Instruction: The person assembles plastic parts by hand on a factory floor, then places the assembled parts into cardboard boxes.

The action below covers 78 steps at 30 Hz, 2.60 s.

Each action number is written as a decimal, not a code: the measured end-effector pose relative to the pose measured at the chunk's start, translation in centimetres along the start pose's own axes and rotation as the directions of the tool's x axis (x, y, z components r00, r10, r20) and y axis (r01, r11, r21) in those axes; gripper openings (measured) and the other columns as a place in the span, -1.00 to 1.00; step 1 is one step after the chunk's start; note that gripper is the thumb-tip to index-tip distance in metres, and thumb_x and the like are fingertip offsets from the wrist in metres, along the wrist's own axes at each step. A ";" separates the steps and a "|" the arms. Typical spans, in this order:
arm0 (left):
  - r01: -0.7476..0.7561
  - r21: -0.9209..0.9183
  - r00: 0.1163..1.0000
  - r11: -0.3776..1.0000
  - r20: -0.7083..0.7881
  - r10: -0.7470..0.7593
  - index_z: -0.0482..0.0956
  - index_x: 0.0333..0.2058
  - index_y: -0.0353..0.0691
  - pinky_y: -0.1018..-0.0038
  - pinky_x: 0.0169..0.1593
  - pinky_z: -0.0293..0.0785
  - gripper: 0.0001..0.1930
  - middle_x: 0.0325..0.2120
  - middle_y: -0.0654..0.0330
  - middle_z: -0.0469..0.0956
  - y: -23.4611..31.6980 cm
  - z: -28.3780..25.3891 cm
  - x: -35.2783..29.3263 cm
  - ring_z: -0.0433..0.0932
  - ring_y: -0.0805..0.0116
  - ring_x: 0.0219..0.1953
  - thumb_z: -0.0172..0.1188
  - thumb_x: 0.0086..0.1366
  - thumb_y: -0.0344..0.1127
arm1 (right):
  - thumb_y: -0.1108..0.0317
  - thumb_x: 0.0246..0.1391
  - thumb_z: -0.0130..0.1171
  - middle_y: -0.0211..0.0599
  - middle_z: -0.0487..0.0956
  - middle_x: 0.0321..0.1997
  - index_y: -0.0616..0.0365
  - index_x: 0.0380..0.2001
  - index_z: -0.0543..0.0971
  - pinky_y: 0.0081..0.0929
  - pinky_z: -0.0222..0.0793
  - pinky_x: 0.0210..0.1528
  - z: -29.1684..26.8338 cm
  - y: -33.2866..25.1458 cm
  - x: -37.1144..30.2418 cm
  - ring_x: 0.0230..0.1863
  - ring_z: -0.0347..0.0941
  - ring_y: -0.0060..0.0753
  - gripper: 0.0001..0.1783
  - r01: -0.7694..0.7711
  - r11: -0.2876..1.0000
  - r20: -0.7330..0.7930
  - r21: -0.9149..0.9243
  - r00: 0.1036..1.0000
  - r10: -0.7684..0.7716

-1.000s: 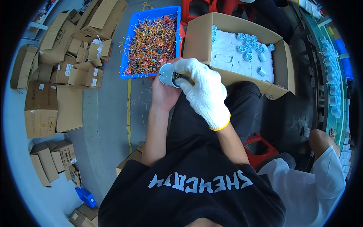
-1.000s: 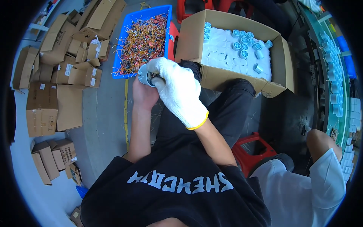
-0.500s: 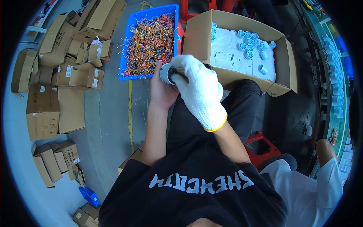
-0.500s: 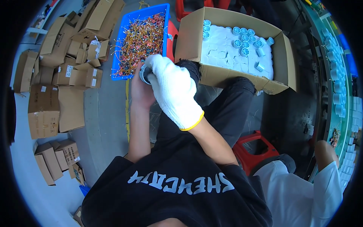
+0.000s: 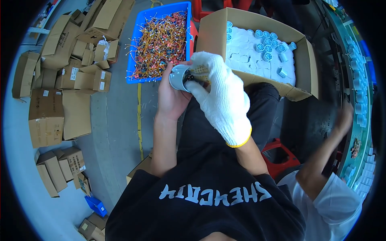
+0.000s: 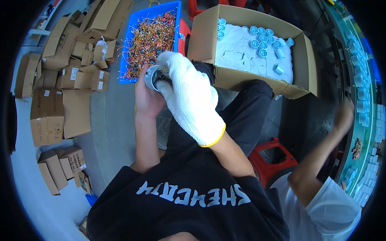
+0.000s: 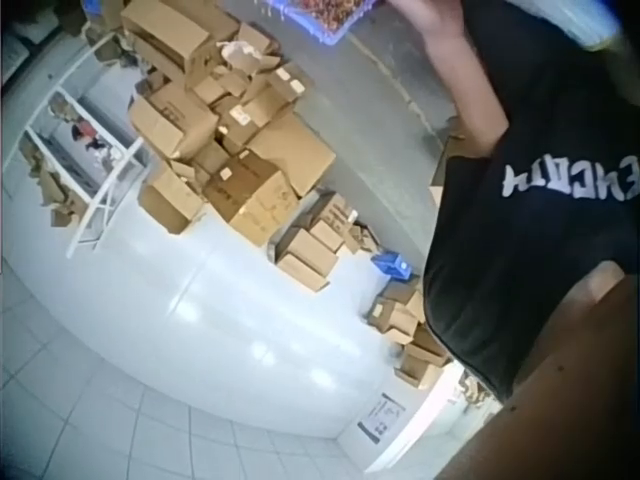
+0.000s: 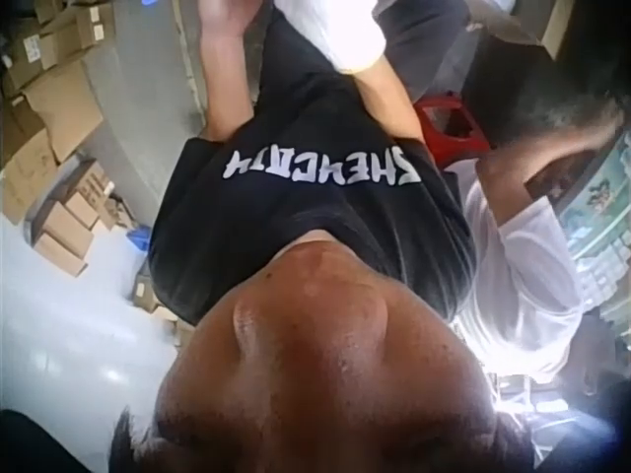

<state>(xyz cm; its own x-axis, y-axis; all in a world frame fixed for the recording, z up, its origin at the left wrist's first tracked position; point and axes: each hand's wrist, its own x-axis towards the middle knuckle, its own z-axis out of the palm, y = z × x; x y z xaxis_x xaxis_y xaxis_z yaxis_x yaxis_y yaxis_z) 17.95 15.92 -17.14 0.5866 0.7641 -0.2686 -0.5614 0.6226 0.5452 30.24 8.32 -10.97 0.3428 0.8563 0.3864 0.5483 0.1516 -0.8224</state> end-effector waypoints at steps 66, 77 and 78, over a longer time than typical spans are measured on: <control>-0.502 0.826 0.861 0.255 0.452 0.232 0.46 -0.39 -0.34 0.51 -0.05 0.29 -0.89 -0.31 0.18 0.41 0.4 2.4 -2.7 0.41 0.40 -0.20 0.16 0.21 -0.42 | 0.64 0.06 0.17 -0.22 0.60 -0.23 0.35 -0.23 0.53 -0.63 0.44 -0.24 -1.8 3.9 -3.6 -0.33 0.53 -0.52 -0.83 -0.431 0.586 0.237 0.686 0.894 0.381; -0.431 0.901 0.836 -0.049 0.419 0.355 0.45 -0.39 -0.32 0.44 -0.21 0.39 -0.89 -0.40 0.12 0.47 0.1 0.8 -2.9 0.51 0.21 -0.32 0.20 0.19 -0.44 | 0.60 0.06 0.22 -0.28 0.61 -0.28 0.33 -0.24 0.56 -0.62 0.45 -0.27 0.4 4.5 -3.4 -0.33 0.52 -0.58 -0.83 -0.424 0.714 0.227 0.557 0.905 0.360; -0.429 0.902 0.833 -0.054 0.418 0.364 0.45 -0.39 -0.32 0.44 -0.21 0.39 -0.89 -0.40 0.12 0.47 0.3 0.9 -3.0 0.51 0.21 -0.32 0.20 0.19 -0.44 | 0.60 0.06 0.23 -0.28 0.62 -0.30 0.33 -0.24 0.56 -0.61 0.44 -0.27 0.3 4.4 -3.4 -0.32 0.52 -0.59 -0.84 -0.406 0.759 0.201 0.509 0.913 0.354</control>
<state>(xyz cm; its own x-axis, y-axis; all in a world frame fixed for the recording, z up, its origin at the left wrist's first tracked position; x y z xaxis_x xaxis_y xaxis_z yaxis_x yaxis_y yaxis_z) 16.52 13.65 -15.49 0.5282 0.7920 0.3063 0.3055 -0.5138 0.8016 31.21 6.24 -16.02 0.3544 0.9348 -0.0220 -0.1108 0.0186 -0.9937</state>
